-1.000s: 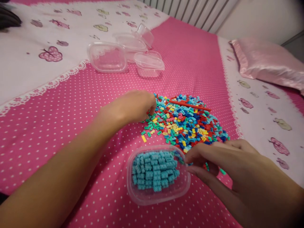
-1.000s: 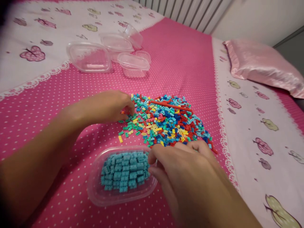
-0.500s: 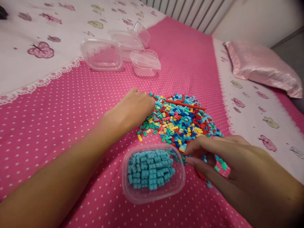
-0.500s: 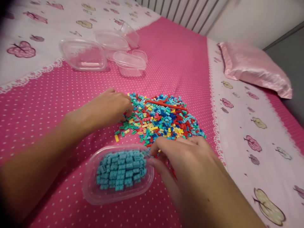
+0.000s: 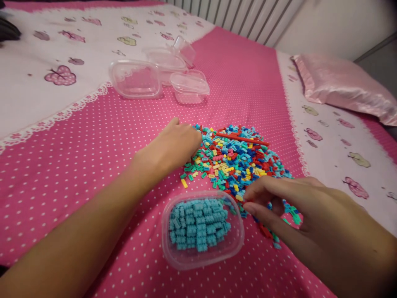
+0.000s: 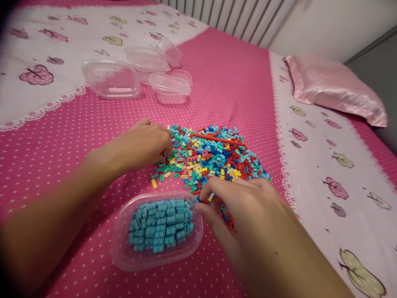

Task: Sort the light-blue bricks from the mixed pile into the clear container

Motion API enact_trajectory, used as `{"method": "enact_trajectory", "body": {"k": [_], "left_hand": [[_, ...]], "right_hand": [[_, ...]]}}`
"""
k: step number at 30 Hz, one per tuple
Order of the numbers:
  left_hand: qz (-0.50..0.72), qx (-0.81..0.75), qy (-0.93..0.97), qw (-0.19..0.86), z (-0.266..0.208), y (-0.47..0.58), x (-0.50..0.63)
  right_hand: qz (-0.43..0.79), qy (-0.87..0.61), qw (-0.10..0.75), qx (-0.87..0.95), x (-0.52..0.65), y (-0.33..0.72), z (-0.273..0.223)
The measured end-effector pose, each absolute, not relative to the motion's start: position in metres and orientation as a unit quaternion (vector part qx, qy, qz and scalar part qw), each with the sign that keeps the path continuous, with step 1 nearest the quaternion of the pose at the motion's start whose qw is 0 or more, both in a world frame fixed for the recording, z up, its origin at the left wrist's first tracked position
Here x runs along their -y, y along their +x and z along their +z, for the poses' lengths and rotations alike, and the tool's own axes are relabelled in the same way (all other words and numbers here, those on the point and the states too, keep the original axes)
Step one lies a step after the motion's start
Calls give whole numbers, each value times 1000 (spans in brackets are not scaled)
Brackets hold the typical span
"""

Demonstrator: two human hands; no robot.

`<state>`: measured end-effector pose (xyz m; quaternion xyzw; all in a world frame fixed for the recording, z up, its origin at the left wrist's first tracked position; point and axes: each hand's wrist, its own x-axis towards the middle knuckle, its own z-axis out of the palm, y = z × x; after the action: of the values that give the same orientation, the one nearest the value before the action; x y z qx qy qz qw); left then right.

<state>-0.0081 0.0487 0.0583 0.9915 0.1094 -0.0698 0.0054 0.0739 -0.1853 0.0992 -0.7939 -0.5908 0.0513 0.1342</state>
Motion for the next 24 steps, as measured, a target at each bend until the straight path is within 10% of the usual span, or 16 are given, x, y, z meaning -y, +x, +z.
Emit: {"method": "enact_trajectory", "body": {"k": [14,24], "left_hand": [[-35,4,859,511,78,-7,-45],[-92,48,844,526,74,-6,-43]], "right_hand": [[-20,-810,266,523,149,67,93],[82,-776,180,598,172,73,98]]}}
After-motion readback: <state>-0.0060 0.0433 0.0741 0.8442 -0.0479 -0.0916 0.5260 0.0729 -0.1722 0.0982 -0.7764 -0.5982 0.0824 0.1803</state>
